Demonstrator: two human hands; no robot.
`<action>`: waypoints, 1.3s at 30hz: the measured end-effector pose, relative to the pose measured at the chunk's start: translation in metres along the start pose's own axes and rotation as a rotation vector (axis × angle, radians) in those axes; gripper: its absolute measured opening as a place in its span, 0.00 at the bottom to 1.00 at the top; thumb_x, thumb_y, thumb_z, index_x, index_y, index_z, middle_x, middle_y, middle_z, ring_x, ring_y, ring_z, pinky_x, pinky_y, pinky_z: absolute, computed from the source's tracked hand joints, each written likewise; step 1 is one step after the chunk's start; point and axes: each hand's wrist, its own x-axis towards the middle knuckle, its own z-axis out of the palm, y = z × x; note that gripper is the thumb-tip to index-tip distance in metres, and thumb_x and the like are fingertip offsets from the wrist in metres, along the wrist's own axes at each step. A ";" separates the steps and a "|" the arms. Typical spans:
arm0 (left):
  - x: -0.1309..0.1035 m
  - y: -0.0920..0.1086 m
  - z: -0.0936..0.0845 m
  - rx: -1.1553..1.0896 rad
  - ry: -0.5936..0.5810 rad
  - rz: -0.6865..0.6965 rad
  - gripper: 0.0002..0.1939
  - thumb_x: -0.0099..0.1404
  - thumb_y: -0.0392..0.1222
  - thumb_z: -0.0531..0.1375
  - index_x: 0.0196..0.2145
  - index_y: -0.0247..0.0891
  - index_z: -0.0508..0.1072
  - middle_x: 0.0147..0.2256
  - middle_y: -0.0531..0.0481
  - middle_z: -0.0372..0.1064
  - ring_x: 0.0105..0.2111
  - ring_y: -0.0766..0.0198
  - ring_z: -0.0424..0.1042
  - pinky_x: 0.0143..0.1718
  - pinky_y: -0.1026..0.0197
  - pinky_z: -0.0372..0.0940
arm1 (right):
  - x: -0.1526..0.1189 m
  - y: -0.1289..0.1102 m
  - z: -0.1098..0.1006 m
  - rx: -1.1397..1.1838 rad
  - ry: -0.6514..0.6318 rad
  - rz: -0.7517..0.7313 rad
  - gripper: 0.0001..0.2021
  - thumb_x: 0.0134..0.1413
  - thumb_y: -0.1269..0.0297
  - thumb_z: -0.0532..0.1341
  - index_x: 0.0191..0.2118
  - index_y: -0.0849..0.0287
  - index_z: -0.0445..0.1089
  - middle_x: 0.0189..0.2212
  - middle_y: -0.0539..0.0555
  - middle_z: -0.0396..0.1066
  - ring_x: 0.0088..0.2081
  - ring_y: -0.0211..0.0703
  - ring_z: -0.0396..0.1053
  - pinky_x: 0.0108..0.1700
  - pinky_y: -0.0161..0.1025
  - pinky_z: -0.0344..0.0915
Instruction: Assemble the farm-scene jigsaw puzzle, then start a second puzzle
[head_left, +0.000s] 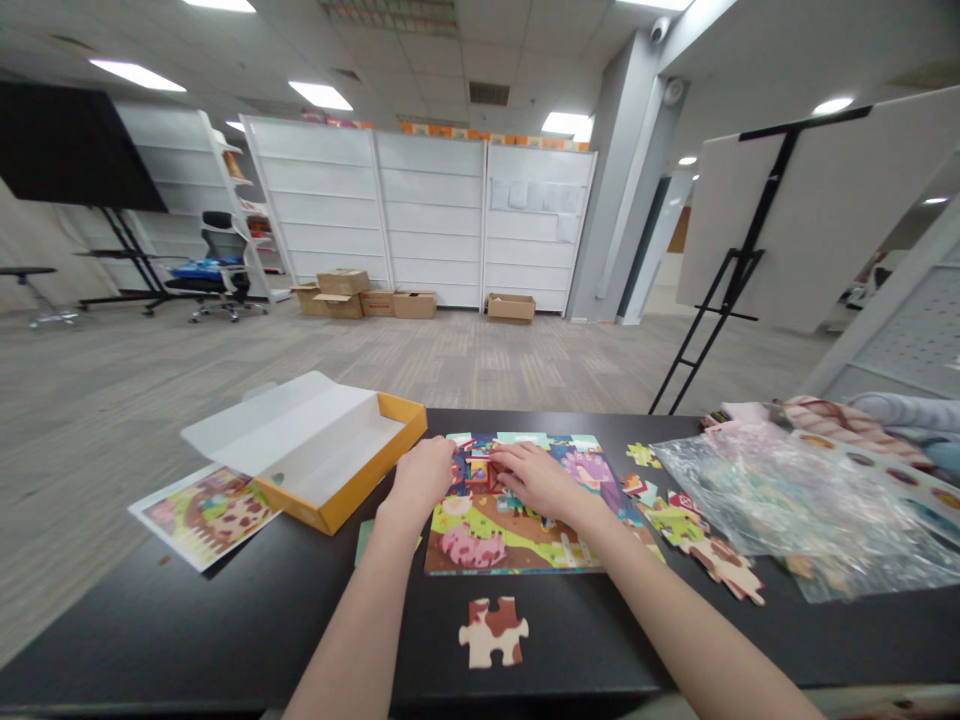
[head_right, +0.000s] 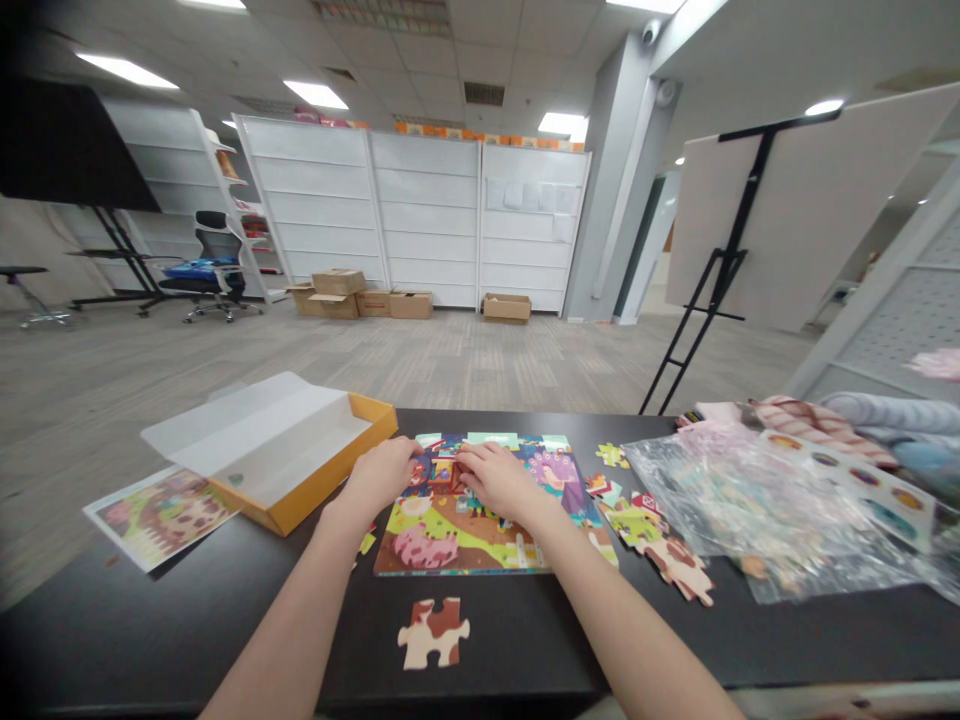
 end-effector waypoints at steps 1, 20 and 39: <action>0.000 0.001 0.001 0.000 -0.007 0.027 0.17 0.67 0.33 0.52 0.49 0.39 0.76 0.47 0.38 0.75 0.47 0.49 0.74 0.46 0.51 0.68 | 0.000 0.000 0.001 -0.003 -0.005 -0.009 0.16 0.67 0.65 0.56 0.57 0.57 0.70 0.57 0.59 0.70 0.56 0.48 0.66 0.59 0.48 0.60; 0.011 0.000 0.029 0.015 -0.066 0.143 0.24 0.68 0.32 0.48 0.59 0.36 0.66 0.60 0.35 0.64 0.60 0.50 0.64 0.56 0.49 0.64 | -0.001 0.000 0.007 -0.026 -0.041 0.007 0.19 0.67 0.57 0.57 0.60 0.56 0.68 0.60 0.60 0.67 0.60 0.51 0.63 0.62 0.51 0.58; 0.013 0.001 0.033 0.061 -0.085 0.127 0.26 0.69 0.35 0.47 0.63 0.37 0.62 0.62 0.36 0.60 0.62 0.48 0.62 0.57 0.46 0.64 | -0.001 -0.009 0.000 -0.028 -0.067 0.014 0.18 0.66 0.56 0.58 0.58 0.55 0.69 0.59 0.59 0.68 0.59 0.52 0.64 0.61 0.49 0.59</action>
